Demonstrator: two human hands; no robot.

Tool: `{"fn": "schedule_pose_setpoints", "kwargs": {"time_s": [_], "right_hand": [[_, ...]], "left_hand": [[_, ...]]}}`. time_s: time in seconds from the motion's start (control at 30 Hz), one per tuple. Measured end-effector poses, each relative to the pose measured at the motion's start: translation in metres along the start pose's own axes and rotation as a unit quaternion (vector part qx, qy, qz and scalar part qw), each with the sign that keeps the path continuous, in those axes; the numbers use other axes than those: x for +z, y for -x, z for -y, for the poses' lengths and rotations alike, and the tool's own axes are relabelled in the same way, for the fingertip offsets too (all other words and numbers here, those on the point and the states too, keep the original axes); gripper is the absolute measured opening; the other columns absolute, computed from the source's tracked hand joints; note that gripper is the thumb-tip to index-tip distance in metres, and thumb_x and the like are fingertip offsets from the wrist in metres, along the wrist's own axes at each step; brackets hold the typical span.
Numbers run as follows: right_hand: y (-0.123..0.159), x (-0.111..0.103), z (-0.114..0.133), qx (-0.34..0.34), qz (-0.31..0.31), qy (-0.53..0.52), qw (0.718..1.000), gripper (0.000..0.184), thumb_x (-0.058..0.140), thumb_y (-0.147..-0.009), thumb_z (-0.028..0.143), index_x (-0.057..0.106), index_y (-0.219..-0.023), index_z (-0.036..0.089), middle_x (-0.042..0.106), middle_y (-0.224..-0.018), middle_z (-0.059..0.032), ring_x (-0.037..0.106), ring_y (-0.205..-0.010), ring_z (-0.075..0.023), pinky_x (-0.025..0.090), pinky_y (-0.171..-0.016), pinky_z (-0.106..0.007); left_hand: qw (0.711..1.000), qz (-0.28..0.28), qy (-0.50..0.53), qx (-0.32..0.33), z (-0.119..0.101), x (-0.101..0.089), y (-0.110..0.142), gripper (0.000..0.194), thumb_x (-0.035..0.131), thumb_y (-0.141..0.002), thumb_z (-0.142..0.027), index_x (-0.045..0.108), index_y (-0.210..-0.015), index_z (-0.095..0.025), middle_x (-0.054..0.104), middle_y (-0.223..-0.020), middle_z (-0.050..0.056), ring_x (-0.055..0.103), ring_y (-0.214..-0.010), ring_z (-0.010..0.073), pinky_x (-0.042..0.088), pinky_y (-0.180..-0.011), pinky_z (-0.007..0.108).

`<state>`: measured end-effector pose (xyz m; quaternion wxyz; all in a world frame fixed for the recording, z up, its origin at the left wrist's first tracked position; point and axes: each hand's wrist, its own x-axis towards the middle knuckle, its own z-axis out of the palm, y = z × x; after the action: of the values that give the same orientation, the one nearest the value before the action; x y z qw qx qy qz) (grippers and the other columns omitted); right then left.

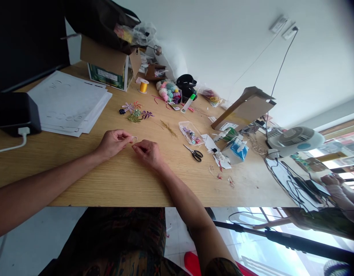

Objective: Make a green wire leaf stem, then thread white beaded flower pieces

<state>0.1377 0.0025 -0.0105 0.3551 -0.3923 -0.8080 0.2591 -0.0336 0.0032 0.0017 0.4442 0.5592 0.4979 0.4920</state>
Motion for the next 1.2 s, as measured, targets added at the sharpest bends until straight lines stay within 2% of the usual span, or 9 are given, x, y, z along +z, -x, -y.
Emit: {"fn": "schedule_pose_setpoints", "kwargs": {"time_s": [0.1, 0.2, 0.37, 0.47, 0.57, 0.77, 0.9, 1.0, 1.2], "right_hand": [[0.0, -0.002, 0.0, -0.018, -0.017, 0.019, 1.0, 0.019, 0.058, -0.089, 0.024, 0.073, -0.08, 0.016, 0.064, -0.07, -0.0024, 0.054, -0.062, -0.01, 0.042, -0.062, -0.022], [-0.001, -0.004, -0.001, -0.023, -0.056, 0.023, 0.998, 0.021, 0.056, -0.089, 0.026, 0.072, -0.081, 0.016, 0.064, -0.071, -0.0035, 0.055, -0.064, -0.0108, 0.044, -0.064, -0.023], [-0.003, -0.007, -0.006, 0.028, -0.099, 0.007, 0.995, 0.022, 0.055, -0.088, 0.027, 0.071, -0.079, 0.016, 0.066, -0.073, -0.0039, 0.057, -0.065, -0.0116, 0.045, -0.065, -0.024], [-0.004, -0.005, -0.012, 0.063, -0.093, -0.033, 0.993, 0.02, 0.057, -0.087, 0.028, 0.071, -0.08, 0.016, 0.068, -0.075, -0.0038, 0.057, -0.064, -0.0112, 0.044, -0.061, -0.023], [-0.003, -0.002, -0.014, 0.085, -0.07, -0.066, 0.992, 0.022, 0.057, -0.087, 0.03, 0.072, -0.082, 0.015, 0.067, -0.072, -0.003, 0.055, -0.06, -0.0101, 0.042, -0.057, -0.021], [0.0, 0.0, -0.004, 0.024, -0.015, -0.022, 0.999, 0.021, 0.058, -0.089, 0.03, 0.073, -0.084, 0.016, 0.066, -0.073, -0.0029, 0.056, -0.064, -0.0105, 0.043, -0.062, -0.022], [0.0, 0.0, 0.0, -0.008, 0.006, 0.014, 1.0, 0.019, 0.057, -0.089, 0.025, 0.073, -0.084, 0.016, 0.065, -0.072, -0.0027, 0.056, -0.063, -0.0099, 0.043, -0.062, -0.022], [0.0, -0.001, 0.0, -0.02, -0.008, 0.031, 0.999, 0.019, 0.057, -0.09, 0.024, 0.072, -0.083, 0.017, 0.064, -0.071, -0.0022, 0.055, -0.062, -0.01, 0.043, -0.062, -0.022], [-0.002, -0.006, -0.002, -0.008, -0.089, 0.027, 0.996, 0.022, 0.055, -0.09, 0.028, 0.072, -0.081, 0.017, 0.065, -0.072, -0.0041, 0.057, -0.065, -0.0118, 0.045, -0.065, -0.024]], "left_hand": [[0.994, 0.001, -0.09, 0.054, 0.006, -0.001, -0.002, 0.022, 0.071, -0.068, -0.04, 0.067, -0.068, -0.018, 0.07, -0.068, 0.003, 0.058, -0.057, 0.0139, 0.044, -0.054, 0.024], [0.985, 0.026, -0.151, 0.082, 0.011, -0.001, -0.002, 0.023, 0.066, -0.072, -0.041, 0.068, -0.072, -0.018, 0.07, -0.066, 0.002, 0.058, -0.056, 0.0145, 0.043, -0.054, 0.024], [0.981, 0.088, -0.128, 0.113, 0.004, 0.002, 0.002, 0.021, 0.065, -0.071, -0.039, 0.068, -0.069, -0.018, 0.069, -0.066, 0.002, 0.058, -0.059, 0.0145, 0.044, -0.057, 0.024], [0.989, 0.114, -0.066, 0.074, -0.001, 0.003, 0.003, 0.02, 0.067, -0.07, -0.038, 0.067, -0.07, -0.018, 0.062, -0.057, -0.001, 0.049, -0.047, 0.0103, 0.038, -0.045, 0.022], [0.994, 0.102, 0.014, 0.021, -0.003, 0.002, 0.003, 0.021, 0.071, -0.067, -0.038, 0.066, -0.072, -0.018, 0.061, -0.058, -0.001, 0.042, -0.041, 0.0072, 0.031, -0.039, 0.021], [0.995, 0.031, 0.093, -0.025, -0.006, 0.001, 0.001, 0.024, 0.075, -0.063, -0.038, 0.065, -0.067, -0.017, 0.067, -0.067, 0.004, 0.04, -0.041, 0.0054, 0.029, -0.038, 0.021], [0.999, 0.005, 0.023, -0.025, -0.004, 0.0, 0.0, 0.025, 0.073, -0.065, -0.042, 0.066, -0.067, -0.017, 0.067, -0.065, 0.003, 0.042, -0.043, 0.0075, 0.031, -0.041, 0.023], [0.998, -0.006, -0.062, 0.024, 0.003, -0.001, -0.001, 0.025, 0.071, -0.067, -0.042, 0.067, -0.067, -0.018, 0.067, -0.063, 0.002, 0.051, -0.05, 0.0116, 0.038, -0.048, 0.024], [0.981, 0.049, -0.16, 0.101, 0.009, 0.0, 0.0, 0.023, 0.065, -0.073, -0.04, 0.069, -0.071, -0.018, 0.068, -0.063, 0.001, 0.055, -0.054, 0.0133, 0.04, -0.052, 0.024]]}}
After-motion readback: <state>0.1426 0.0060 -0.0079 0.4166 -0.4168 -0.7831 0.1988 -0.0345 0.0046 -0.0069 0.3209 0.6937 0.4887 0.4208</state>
